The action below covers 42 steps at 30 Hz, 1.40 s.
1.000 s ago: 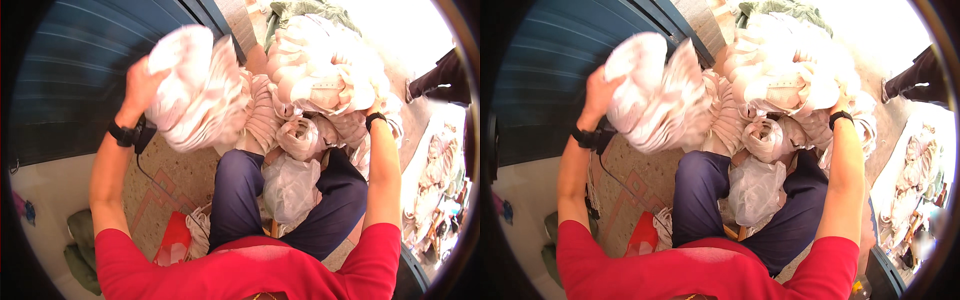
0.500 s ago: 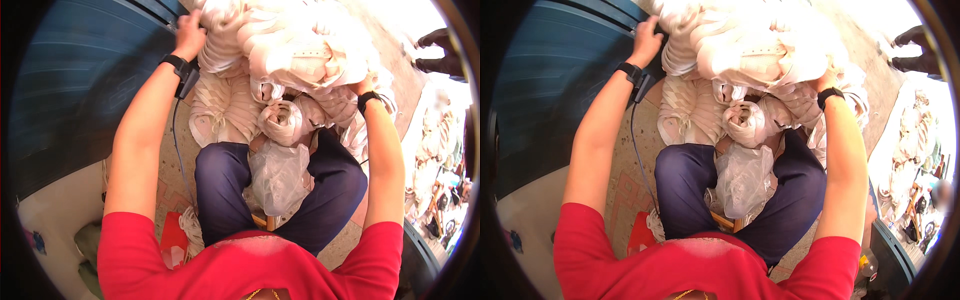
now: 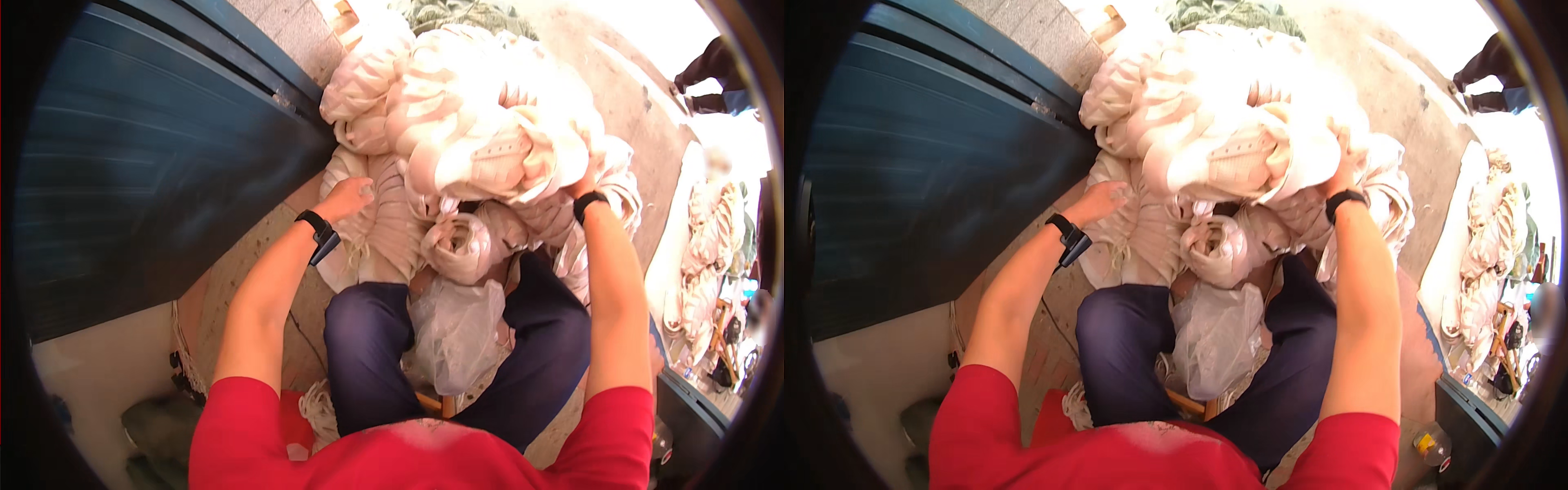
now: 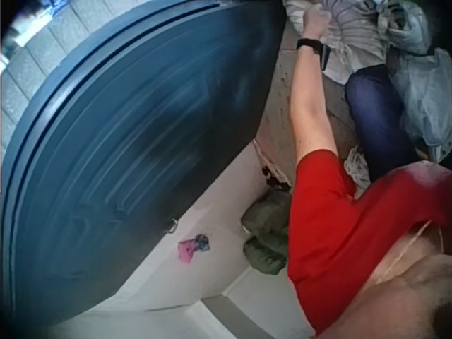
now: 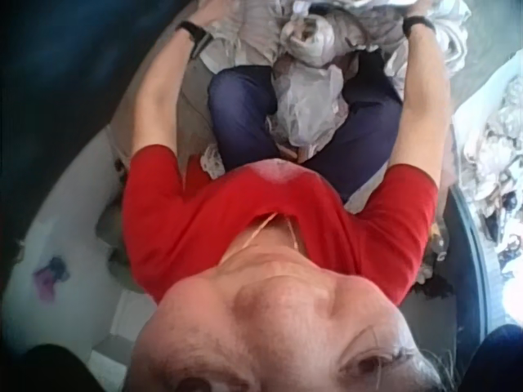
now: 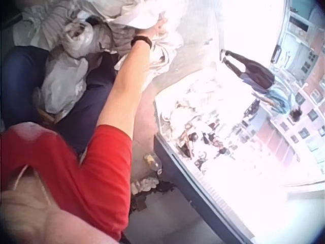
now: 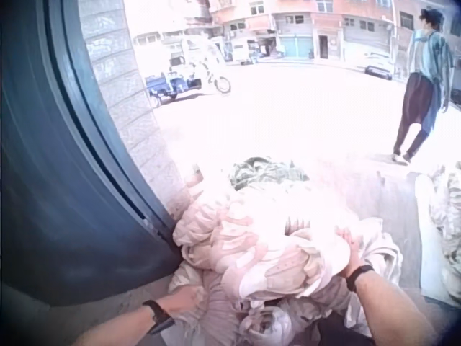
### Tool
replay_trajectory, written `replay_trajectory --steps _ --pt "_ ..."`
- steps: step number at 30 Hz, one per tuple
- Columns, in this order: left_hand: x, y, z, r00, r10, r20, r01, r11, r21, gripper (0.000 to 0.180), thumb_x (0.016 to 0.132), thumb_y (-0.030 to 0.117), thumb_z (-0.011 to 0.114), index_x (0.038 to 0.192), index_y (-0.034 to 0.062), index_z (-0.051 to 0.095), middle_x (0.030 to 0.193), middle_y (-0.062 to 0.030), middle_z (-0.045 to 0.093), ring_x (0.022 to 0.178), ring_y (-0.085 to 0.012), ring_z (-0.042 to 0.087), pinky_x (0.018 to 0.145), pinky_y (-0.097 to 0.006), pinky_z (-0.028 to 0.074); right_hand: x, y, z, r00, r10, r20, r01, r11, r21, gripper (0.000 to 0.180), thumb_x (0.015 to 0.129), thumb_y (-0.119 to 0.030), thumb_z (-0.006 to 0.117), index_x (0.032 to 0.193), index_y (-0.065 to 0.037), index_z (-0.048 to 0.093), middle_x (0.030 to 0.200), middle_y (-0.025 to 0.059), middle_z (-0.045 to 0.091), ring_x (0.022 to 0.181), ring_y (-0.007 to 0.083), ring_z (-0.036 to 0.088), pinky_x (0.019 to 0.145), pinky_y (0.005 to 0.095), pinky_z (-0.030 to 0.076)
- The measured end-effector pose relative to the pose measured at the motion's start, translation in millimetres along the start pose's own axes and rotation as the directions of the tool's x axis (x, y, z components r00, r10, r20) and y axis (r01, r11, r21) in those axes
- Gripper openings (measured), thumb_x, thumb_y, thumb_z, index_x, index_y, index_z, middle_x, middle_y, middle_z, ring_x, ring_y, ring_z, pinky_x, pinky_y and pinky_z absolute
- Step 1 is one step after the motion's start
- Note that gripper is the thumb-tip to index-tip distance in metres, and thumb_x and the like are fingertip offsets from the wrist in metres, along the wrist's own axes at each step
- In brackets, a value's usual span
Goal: The recorder is organizing and bundling white shoe components in a manufacturing area.
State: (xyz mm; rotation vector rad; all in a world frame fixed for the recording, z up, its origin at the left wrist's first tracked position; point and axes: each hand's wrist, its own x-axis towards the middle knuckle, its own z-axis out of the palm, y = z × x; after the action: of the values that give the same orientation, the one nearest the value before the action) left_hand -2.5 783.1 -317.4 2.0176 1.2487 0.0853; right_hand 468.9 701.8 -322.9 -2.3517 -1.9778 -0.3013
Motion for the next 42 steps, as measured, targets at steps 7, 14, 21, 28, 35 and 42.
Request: replay_trajectory --steps 7,14,21,28,35,42 --pt "-68.9 -64.1 11.1 0.952 -0.227 0.206 0.254 0.961 -0.112 0.035 0.073 0.018 0.062 0.104 0.0029 0.058 0.084 -0.0159 0.062 0.078 -0.026 0.06 0.071 -0.033 0.046 31.9 -25.4 -44.5 0.926 -0.06 0.372 0.117 0.984 -0.134 0.052 0.077 -0.047 0.049 0.117 -0.014 0.049 0.12 0.009 0.049 0.112 0.0256 0.044 0.083 0.0521 0.036" --pt "-122.1 -182.6 79.6 0.968 -0.233 0.099 0.195 0.937 0.29 0.045 0.072 0.018 0.064 0.111 -0.001 0.053 0.082 -0.0094 0.059 0.069 -0.0168 0.054 0.062 -0.028 0.045 24.1 -20.6 -22.0 0.897 -0.241 0.37 0.2 0.969 0.147 0.05 0.075 -0.045 0.055 0.116 -0.018 0.05 0.122 0.008 0.048 0.115 0.0265 0.041 0.081 0.0555 0.034" --pt "-86.7 -138.2 113.8 0.778 -0.591 0.212 0.627 0.721 -0.294 0.022 0.067 0.014 0.063 0.077 -0.0031 0.055 0.076 -0.0188 0.058 0.071 -0.0331 0.057 0.064 -0.038 0.044 25.6 -16.2 -39.3 0.882 -0.254 0.397 0.21 0.966 0.151 0.051 0.074 -0.045 0.056 0.117 -0.018 0.049 0.123 0.0082 0.047 0.116 0.0268 0.039 0.082 0.0563 0.033" --pt "-67.9 -115.4 131.0 0.989 -0.066 -0.133 0.102 0.954 0.283 0.024 0.069 0.008 0.055 0.091 0.0007 0.054 0.09 -0.016 0.055 0.092 -0.0338 0.049 0.074 -0.043 0.043 26.2 -22.7 -51.9 0.895 -0.25 0.37 0.215 0.967 0.134 0.053 0.073 -0.045 0.057 0.118 -0.018 0.048 0.124 0.0084 0.046 0.117 0.0272 0.038 0.082 0.057 0.033" --pt "-41.5 -106.5 134.0 0.899 -0.411 0.152 0.255 0.774 0.58 0.028 0.073 0.028 0.055 0.094 0.0122 0.06 0.094 -0.0084 0.061 0.098 -0.0261 0.051 0.077 -0.048 0.04 31.2 -53.1 -67.4 0.935 -0.227 0.272 0.198 0.971 0.131 0.054 0.073 -0.045 0.057 0.119 -0.018 0.047 0.125 0.0086 0.045 0.118 0.0275 0.037 0.083 0.0578 0.032" --pt "-57.4 -127.6 111.2 0.969 -0.241 0.064 0.18 0.854 0.487 0.021 0.075 0.028 0.05 0.076 0.0122 0.064 0.069 -0.0132 0.062 0.064 -0.0312 0.06 0.066 -0.045 0.044 37.4 -53.6 -76.2 0.966 -0.14 0.217 0.111 0.984 0.138 0.055 0.072 -0.044 0.058 0.12 -0.018 0.047 0.126 0.0088 0.044 0.119 0.0279 0.036 0.084 0.0585 0.031"
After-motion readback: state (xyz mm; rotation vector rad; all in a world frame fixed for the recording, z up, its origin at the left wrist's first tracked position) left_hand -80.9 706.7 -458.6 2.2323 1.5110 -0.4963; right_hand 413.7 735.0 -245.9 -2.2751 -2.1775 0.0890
